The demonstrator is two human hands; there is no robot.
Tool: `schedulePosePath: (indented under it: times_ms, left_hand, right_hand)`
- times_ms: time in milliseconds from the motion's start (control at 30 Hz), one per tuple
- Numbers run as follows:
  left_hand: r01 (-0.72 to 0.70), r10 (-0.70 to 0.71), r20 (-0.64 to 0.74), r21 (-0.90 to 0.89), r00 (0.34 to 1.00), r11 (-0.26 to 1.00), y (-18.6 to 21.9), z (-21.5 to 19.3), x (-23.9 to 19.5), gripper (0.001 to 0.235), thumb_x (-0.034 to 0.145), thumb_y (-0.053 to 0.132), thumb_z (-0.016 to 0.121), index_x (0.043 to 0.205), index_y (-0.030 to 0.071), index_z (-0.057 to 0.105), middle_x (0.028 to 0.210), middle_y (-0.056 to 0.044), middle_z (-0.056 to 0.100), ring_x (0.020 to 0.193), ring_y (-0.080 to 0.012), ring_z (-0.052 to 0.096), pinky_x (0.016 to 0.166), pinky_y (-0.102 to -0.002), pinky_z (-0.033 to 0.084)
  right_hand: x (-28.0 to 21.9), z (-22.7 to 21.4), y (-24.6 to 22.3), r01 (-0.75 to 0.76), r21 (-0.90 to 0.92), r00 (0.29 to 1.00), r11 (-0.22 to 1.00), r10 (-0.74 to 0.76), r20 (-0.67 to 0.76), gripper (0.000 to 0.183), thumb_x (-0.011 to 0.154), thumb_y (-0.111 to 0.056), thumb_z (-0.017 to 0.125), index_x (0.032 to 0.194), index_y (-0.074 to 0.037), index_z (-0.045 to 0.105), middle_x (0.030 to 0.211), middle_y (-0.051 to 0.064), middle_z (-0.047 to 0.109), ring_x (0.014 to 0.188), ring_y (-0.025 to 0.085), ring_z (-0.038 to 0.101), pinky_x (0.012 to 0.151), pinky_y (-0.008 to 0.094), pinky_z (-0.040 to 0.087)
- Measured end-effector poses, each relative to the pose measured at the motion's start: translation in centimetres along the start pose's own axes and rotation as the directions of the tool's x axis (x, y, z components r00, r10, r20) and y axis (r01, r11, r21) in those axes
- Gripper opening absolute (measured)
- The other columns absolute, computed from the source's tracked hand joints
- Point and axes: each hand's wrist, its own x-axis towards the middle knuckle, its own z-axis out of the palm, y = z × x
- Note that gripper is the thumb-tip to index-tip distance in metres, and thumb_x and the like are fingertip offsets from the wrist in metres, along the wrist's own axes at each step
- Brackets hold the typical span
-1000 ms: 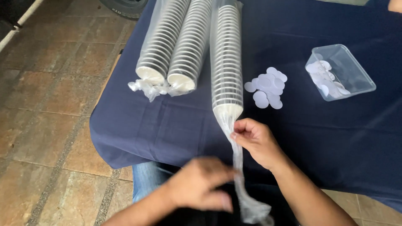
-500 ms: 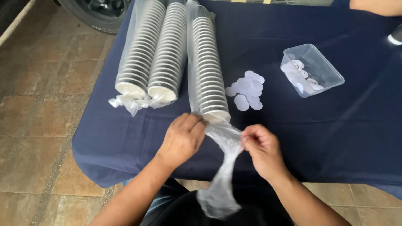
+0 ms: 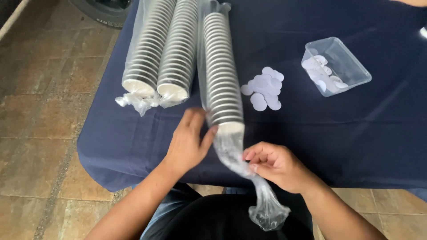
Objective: Applying small circular labels or stickers to the sides of black paper coffee cups.
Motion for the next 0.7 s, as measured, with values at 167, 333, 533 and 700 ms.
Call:
schedulePosePath:
  times_ms: [167, 333, 533, 700]
  left_hand:
    - [0.463, -0.429, 0.196, -0.182, 0.882, 0.867, 2.6, -0.2, 4.3, 0.093, 0.094, 0.063, 0.061, 0.156, 0.000, 0.034, 0.147, -0.033, 0.042, 0.133, -0.0568, 0.053, 0.106, -0.064, 0.048]
    - [0.677, -0.599, 0.317, -0.301, 0.736, 0.672, 2.1, 1.6, 7.0, 0.118, 0.078, 0.065, 0.076, 0.164, 0.006, 0.020, 0.154, -0.033, 0.041, 0.144, -0.0509, 0.047, 0.118, -0.059, 0.040]
    - [0.765, -0.633, 0.430, -0.390, 0.643, 0.513, 5.2, -0.6, 6.8, 0.117, 0.072, 0.047, 0.080, 0.166, 0.007, 0.023, 0.154, -0.031, 0.049, 0.144, -0.0448, 0.050, 0.114, -0.054, 0.046]
    - [0.548, -0.488, 0.357, -0.767, 0.796, 0.333, 4.8, 0.9, 2.9, 0.090, 0.080, 0.010, 0.074, 0.159, -0.006, 0.035, 0.128, -0.035, 0.065, 0.120, -0.0436, 0.066, 0.092, -0.053, 0.061]
  right_hand:
    - [3.6, -1.8, -0.8, -0.013, -0.094, 0.981, 0.996, -0.006, -0.195, 0.026, 0.094, -0.005, 0.067, 0.119, 0.002, 0.071, 0.101, 0.023, 0.078, 0.089, 0.027, 0.077, 0.077, 0.040, 0.065]
    - [7.3, -0.6, 0.0, -0.045, 0.065, 0.970, 0.997, 0.059, -0.237, 0.049, 0.100, -0.018, 0.065, 0.145, 0.000, 0.056, 0.135, 0.026, 0.066, 0.120, 0.038, 0.068, 0.094, 0.056, 0.060]
    - [7.8, 0.4, 0.4, -0.063, 0.054, 0.963, 0.997, 0.075, -0.258, 0.048, 0.097, -0.022, 0.072, 0.138, -0.003, 0.058, 0.127, 0.016, 0.065, 0.112, 0.024, 0.067, 0.093, 0.047, 0.061]
    - [7.8, -0.9, 2.0, -0.048, 0.151, 0.900, 0.987, 0.108, -0.423, 0.034, 0.101, -0.026, 0.069, 0.122, 0.000, 0.062, 0.102, 0.013, 0.059, 0.093, 0.024, 0.066, 0.082, 0.044, 0.065]
